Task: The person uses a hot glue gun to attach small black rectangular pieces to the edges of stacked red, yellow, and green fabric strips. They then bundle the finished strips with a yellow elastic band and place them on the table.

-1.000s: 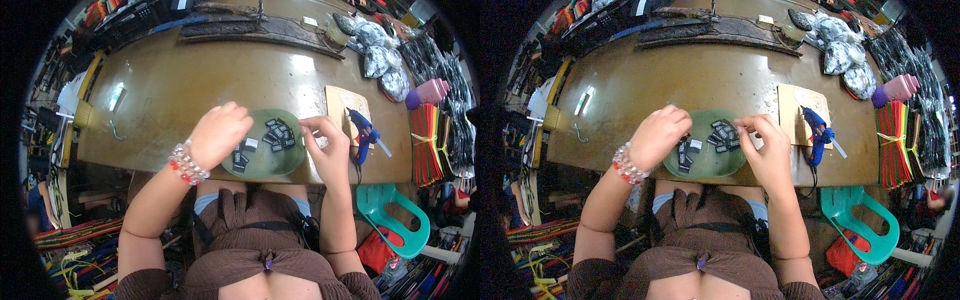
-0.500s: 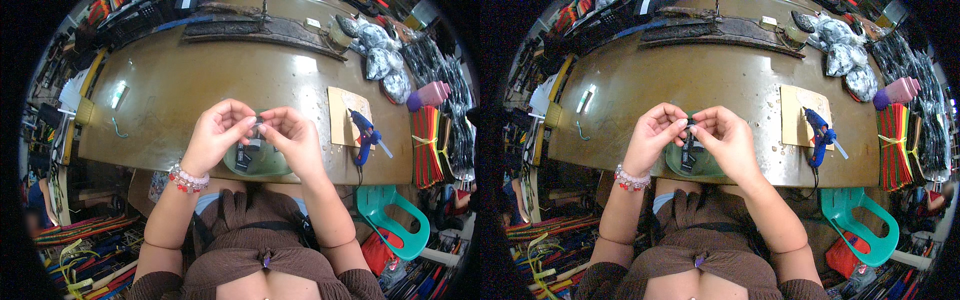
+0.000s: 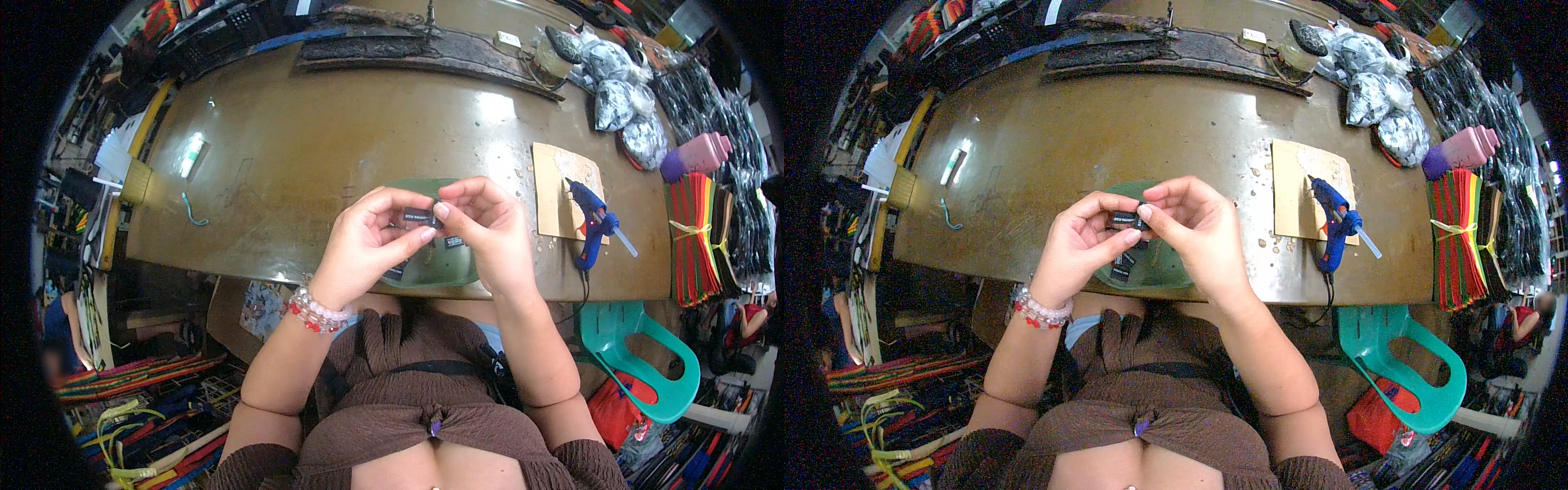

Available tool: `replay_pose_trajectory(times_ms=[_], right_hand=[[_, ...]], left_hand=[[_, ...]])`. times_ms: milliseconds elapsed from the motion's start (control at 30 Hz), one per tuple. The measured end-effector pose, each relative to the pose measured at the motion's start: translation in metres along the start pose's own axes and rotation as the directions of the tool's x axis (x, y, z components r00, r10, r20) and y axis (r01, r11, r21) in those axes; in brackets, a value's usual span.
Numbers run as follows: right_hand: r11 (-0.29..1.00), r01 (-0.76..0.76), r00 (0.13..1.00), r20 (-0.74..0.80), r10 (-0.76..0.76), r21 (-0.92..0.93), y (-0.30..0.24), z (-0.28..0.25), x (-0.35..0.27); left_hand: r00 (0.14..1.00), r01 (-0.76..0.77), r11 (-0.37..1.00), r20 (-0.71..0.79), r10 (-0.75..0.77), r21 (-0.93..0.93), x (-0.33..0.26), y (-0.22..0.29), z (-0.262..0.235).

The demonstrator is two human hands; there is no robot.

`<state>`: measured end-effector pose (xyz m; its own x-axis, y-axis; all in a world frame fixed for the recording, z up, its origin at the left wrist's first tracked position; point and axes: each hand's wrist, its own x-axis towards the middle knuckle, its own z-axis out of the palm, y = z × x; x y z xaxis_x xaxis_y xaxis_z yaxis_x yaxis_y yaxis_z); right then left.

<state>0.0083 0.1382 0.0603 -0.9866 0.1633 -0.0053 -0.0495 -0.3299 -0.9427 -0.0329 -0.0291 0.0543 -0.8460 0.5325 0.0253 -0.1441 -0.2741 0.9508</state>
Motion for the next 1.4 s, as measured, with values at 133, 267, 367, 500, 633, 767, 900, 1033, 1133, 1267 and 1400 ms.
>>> replay_pose_trajectory(times_ms=[133, 267, 367, 500, 633, 767, 900, 1033, 1133, 1267, 1400], right_hand=[[0.837, 0.146, 0.976, -0.061, -0.208, -0.527, -0.007, -0.011, 0.004], [0.409, 0.285, 0.906, 0.104, -0.411, -0.867, -0.013, -0.011, -0.001], [0.809, 0.117, 0.992, 0.032, -0.12, -0.575, -0.005, 0.003, -0.011], [0.813, -0.04, 0.996, -0.09, -0.015, -0.58, -0.006, -0.001, -0.005], [0.244, 0.275, 0.832, 0.103, -0.545, -0.93, -0.015, -0.01, -0.001], [0.765, 0.308, 0.95, 0.136, -0.281, -0.565, -0.009, 0.0, -0.006], [0.33, 0.344, 0.847, 0.138, -0.514, -0.879, -0.01, -0.012, 0.0], [0.215, 0.315, 0.828, 0.157, -0.539, -0.924, -0.008, -0.021, 0.0], [0.297, 0.383, 0.865, 0.227, -0.448, -0.875, 0.0, -0.012, -0.004], [0.625, 0.305, 0.949, 0.172, -0.264, -0.718, 0.002, -0.003, -0.005], [0.88, 0.136, 0.988, 0.126, -0.087, -0.454, 0.003, 0.007, 0.004]], left_hand=[[0.998, -0.042, 0.992, -0.045, 0.047, 0.121, 0.001, -0.002, -0.01], [0.995, -0.003, 0.998, -0.099, 0.009, 0.06, 0.001, -0.001, -0.013], [0.99, -0.045, 0.998, -0.13, 0.05, 0.044, 0.0, -0.005, -0.001], [0.984, -0.042, 0.991, -0.168, 0.063, 0.126, 0.002, 0.002, -0.005], [0.984, -0.076, 0.938, -0.127, 0.125, 0.338, 0.005, 0.013, -0.016], [0.998, -0.045, 0.927, -0.034, 0.062, 0.373, 0.006, 0.013, -0.006], [0.988, -0.054, 0.503, -0.027, 0.152, 0.863, 0.007, 0.021, -0.011], [0.987, -0.027, -0.051, 0.035, 0.159, 0.998, 0.006, 0.015, -0.016], [0.978, -0.049, -0.14, 0.077, 0.196, 0.989, 0.006, 0.009, -0.015], [0.979, -0.077, 0.078, 0.061, 0.194, 0.994, 0.003, 0.022, -0.017], [0.941, -0.257, 0.22, 0.193, 0.276, 0.941, -0.001, 0.033, -0.014]])
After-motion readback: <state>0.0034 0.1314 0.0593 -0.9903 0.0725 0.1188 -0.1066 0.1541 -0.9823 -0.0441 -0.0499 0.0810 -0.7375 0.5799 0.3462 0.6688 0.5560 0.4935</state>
